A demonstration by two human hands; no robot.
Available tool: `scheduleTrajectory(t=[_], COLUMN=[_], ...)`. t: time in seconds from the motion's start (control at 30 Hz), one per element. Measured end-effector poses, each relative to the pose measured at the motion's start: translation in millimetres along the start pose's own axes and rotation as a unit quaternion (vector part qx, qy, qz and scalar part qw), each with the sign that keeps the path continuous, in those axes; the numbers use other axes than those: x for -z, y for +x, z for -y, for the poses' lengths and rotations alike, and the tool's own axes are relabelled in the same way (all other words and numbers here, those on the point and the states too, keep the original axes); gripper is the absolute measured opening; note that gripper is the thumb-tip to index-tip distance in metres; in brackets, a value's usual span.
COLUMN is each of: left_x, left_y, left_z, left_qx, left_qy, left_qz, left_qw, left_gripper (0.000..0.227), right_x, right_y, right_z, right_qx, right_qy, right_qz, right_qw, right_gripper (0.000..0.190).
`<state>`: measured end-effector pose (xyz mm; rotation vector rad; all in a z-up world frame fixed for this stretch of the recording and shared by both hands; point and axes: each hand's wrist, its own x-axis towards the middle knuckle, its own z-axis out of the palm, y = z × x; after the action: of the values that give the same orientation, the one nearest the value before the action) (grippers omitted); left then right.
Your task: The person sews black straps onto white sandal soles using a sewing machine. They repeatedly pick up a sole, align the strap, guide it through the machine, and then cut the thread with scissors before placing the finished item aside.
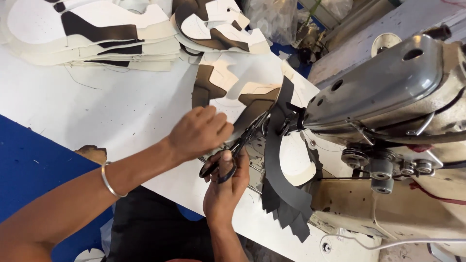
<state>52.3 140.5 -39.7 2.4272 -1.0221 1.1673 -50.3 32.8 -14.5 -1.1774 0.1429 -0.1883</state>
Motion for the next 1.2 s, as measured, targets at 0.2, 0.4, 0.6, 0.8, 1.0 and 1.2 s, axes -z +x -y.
scheduleTrajectory(t=[0.2, 0.4, 0.6, 0.8, 1.0, 1.2], left_x=[2, -26, -52, -54, -3, -8], left_y=[17, 52, 91, 63, 45, 61], left_z=[17, 64, 128, 53, -60, -129], left_qx=[0.052, 0.109, 0.154, 0.163, 0.444, 0.444], left_qy=[0.004, -0.015, -0.014, 0.016, -0.318, -0.625], left_qz=[-0.005, -0.057, -0.138, 0.043, 0.188, 0.011], left_qw=[0.999, 0.992, 0.978, 0.986, 0.816, 0.642], left_gripper=[0.015, 0.027, 0.03, 0.026, 0.052, 0.038], right_x=[9, 55, 101, 141, 320, 231], right_y=[-2, -7, -71, -22, -48, 81], right_z=[21, 24, 2, 2, 88, 154], right_qx=[-0.004, -0.011, -0.181, 0.03, 0.12, 0.149], right_qy=[0.104, 0.062, -0.158, -0.595, -0.295, -0.75], right_qz=[0.007, 0.028, 0.033, 0.151, 0.206, 0.135], right_qw=[0.995, 0.998, 0.97, 0.789, 0.925, 0.63], right_gripper=[0.036, 0.045, 0.057, 0.055, 0.029, 0.076])
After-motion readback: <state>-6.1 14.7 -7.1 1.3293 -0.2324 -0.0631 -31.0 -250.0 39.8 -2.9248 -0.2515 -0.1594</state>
